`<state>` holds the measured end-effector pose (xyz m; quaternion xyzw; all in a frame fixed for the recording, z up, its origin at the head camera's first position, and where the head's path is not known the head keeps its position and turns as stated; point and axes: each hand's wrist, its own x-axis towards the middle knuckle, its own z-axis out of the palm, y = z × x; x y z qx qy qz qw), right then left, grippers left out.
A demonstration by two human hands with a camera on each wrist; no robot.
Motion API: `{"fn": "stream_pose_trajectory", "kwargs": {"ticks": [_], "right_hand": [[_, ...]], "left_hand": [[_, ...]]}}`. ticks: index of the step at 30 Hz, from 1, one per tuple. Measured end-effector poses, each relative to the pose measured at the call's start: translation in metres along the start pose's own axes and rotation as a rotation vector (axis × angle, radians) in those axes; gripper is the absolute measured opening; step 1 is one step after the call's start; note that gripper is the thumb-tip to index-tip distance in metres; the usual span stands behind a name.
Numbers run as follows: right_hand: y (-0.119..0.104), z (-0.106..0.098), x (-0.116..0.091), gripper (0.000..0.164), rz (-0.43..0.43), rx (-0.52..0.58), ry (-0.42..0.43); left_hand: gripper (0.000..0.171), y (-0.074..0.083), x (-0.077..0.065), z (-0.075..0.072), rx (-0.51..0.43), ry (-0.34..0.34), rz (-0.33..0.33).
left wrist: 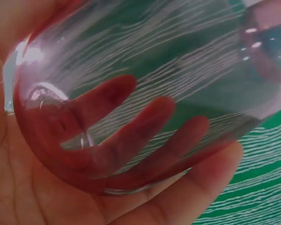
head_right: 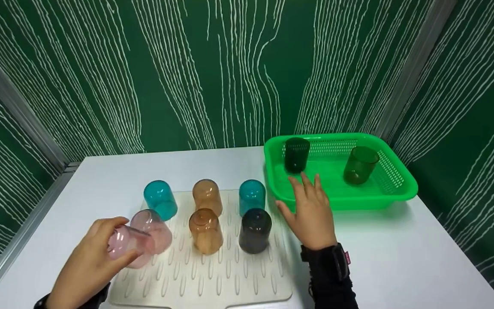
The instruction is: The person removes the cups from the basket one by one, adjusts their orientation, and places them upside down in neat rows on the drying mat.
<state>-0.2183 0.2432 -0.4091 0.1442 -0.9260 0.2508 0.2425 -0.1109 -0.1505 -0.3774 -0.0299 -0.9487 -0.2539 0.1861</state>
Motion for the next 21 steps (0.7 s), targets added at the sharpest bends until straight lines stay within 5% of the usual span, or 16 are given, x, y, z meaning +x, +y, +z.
{"fn": "stream_pose_trajectory", "kwargs": {"ticks": [5,13,21], "right_hand": [[0.011,0.001,0.0,0.072,0.086,-0.03,-0.121],[0.018,0.003,0.001,0.075,0.13,-0.023,-0.161],[0.02,0.0,-0.002,0.072,0.143,-0.02,-0.168]], "left_hand": [[0.07,0.006,0.0,0.011,0.104,-0.113,-0.043],[0.069,0.0,-0.008,0.028,0.113,-0.257,-0.042],[0.063,-0.013,-0.011,0.046,0.106,-0.287,-0.006]]}}
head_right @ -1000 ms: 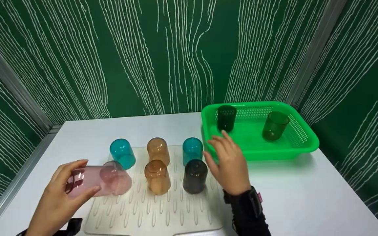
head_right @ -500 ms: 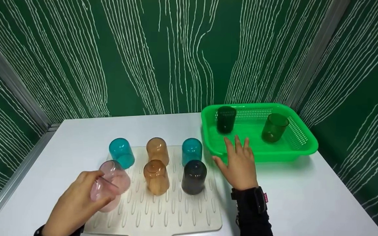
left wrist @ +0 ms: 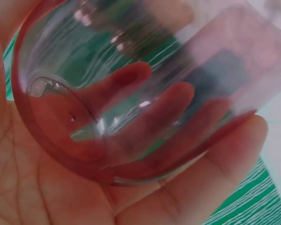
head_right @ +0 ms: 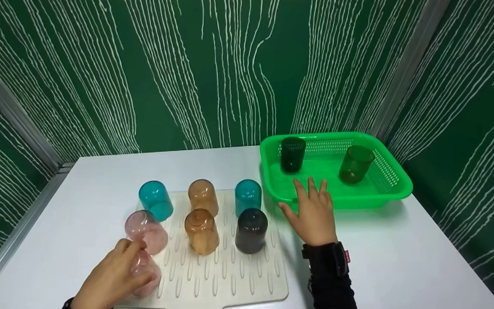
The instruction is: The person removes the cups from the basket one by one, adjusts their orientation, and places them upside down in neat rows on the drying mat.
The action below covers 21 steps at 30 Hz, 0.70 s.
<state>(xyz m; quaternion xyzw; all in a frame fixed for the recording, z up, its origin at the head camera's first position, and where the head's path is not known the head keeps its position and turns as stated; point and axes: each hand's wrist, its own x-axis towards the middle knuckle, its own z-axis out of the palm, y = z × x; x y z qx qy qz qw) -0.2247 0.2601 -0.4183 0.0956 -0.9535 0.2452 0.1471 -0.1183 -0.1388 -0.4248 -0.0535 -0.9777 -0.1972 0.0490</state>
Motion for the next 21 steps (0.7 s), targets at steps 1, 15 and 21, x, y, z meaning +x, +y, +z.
{"fn": "stream_pose_trajectory", "kwargs": {"ticks": [1,15,21], "right_hand": [[-0.0002,-0.0005,-0.0001,0.072,0.003,0.003,-0.006],[0.0005,0.0009,0.0002,0.068,0.007,-0.007,-0.062],[0.0009,0.0033,0.0014,0.067,0.002,-0.019,-0.06]], "left_hand": [[0.062,-0.0011,0.0006,0.0012,-0.007,-0.002,-0.003],[0.066,-0.0034,0.0036,0.0061,-0.044,0.013,-0.018],[0.076,0.0027,0.0019,-0.0011,-0.004,0.014,-0.05]]}}
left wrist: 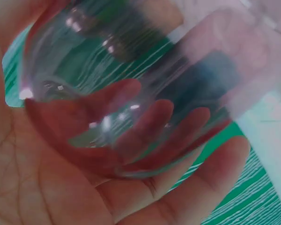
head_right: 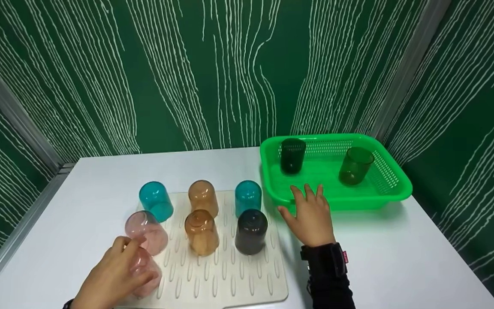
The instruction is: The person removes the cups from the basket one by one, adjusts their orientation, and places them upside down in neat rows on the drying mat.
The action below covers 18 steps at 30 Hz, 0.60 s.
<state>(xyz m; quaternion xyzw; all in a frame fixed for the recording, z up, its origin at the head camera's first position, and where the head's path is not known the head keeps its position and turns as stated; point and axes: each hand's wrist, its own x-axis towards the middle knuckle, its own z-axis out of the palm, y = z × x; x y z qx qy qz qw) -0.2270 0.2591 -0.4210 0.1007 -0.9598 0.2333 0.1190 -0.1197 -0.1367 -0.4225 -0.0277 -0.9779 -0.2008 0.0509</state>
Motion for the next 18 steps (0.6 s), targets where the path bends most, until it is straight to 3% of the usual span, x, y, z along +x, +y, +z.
{"fn": "stream_pose_trajectory", "kwargs": {"ticks": [5,13,15,18], "right_hand": [[-0.001,0.002,0.0,0.066,-0.008,0.007,0.009],[-0.002,0.007,0.001,0.066,-0.011,0.006,0.0],[-0.001,0.008,0.002,0.066,-0.017,0.0,-0.001],[0.001,0.008,0.004,0.066,-0.028,-0.012,-0.014]], "left_hand": [[0.073,0.01,-0.001,-0.015,0.067,0.086,0.034],[0.075,0.005,0.011,-0.029,0.112,0.522,0.263],[0.079,0.0,0.016,-0.03,0.103,0.55,0.248],[0.084,-0.008,0.021,-0.031,0.089,0.526,0.179]]}}
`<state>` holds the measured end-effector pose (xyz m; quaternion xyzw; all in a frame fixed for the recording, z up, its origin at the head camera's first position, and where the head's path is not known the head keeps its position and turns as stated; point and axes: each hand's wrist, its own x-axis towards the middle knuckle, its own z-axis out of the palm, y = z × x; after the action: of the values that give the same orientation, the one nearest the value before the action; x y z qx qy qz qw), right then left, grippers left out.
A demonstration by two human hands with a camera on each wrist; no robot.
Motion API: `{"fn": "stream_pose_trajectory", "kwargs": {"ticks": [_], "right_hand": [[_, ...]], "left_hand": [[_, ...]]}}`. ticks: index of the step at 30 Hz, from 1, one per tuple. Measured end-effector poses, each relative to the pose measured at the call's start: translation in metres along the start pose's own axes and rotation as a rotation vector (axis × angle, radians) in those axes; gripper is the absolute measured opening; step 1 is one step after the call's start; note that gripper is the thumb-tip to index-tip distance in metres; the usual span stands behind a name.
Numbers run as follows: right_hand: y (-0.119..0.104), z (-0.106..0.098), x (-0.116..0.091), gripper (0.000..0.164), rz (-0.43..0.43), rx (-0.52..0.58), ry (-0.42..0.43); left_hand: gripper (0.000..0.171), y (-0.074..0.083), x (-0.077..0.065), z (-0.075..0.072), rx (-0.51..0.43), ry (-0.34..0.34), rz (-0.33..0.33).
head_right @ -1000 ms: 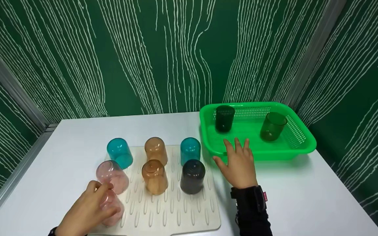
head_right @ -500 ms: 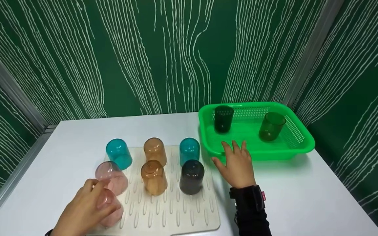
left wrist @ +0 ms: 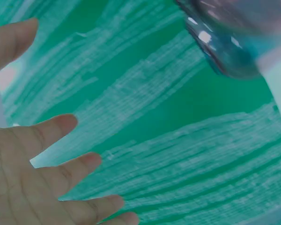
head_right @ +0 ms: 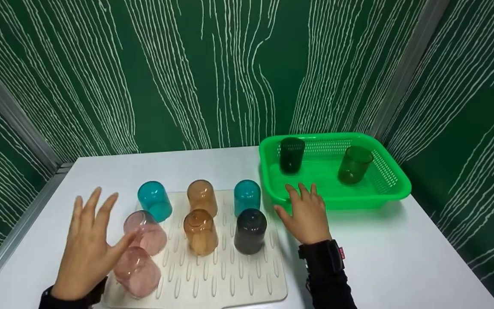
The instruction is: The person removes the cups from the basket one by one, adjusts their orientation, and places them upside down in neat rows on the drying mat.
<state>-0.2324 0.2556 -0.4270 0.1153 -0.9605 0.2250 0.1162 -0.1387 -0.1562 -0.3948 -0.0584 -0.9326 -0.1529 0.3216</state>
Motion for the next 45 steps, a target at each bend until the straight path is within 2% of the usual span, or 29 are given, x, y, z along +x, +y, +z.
{"fn": "stream_pose_trajectory", "kwargs": {"ticks": [5,10,16,25,30,35,39,45], "right_hand": [[0.002,-0.009,0.008,0.066,-0.025,-0.024,-0.044],[-0.001,-0.023,0.02,0.067,-0.096,-0.068,-0.078],[-0.003,-0.038,0.044,0.071,-0.145,-0.032,-0.124],[0.003,-0.05,0.097,0.081,-0.095,0.036,-0.229],[0.008,-0.048,0.122,0.085,-0.03,-0.008,-0.249],[0.021,-0.034,0.135,0.089,0.051,-0.067,-0.291],[0.027,-0.023,0.141,0.095,0.084,-0.141,-0.345],[0.024,-0.018,0.148,0.102,0.116,-0.238,-0.432]], "left_hand": [[0.088,-0.014,0.001,0.002,0.018,-0.078,-0.095],[0.087,-0.024,0.0,0.0,0.008,-0.153,-0.164],[0.086,-0.03,0.001,-0.004,0.006,-0.166,-0.21],[0.087,-0.032,0.001,-0.008,0.018,-0.169,-0.223],[0.088,-0.03,0.0,-0.01,0.014,-0.191,-0.24],[0.089,-0.028,0.001,-0.012,0.023,-0.19,-0.237],[0.089,-0.027,0.002,-0.013,0.021,-0.197,-0.235],[0.089,-0.026,0.001,-0.011,0.008,-0.189,-0.231]]}}
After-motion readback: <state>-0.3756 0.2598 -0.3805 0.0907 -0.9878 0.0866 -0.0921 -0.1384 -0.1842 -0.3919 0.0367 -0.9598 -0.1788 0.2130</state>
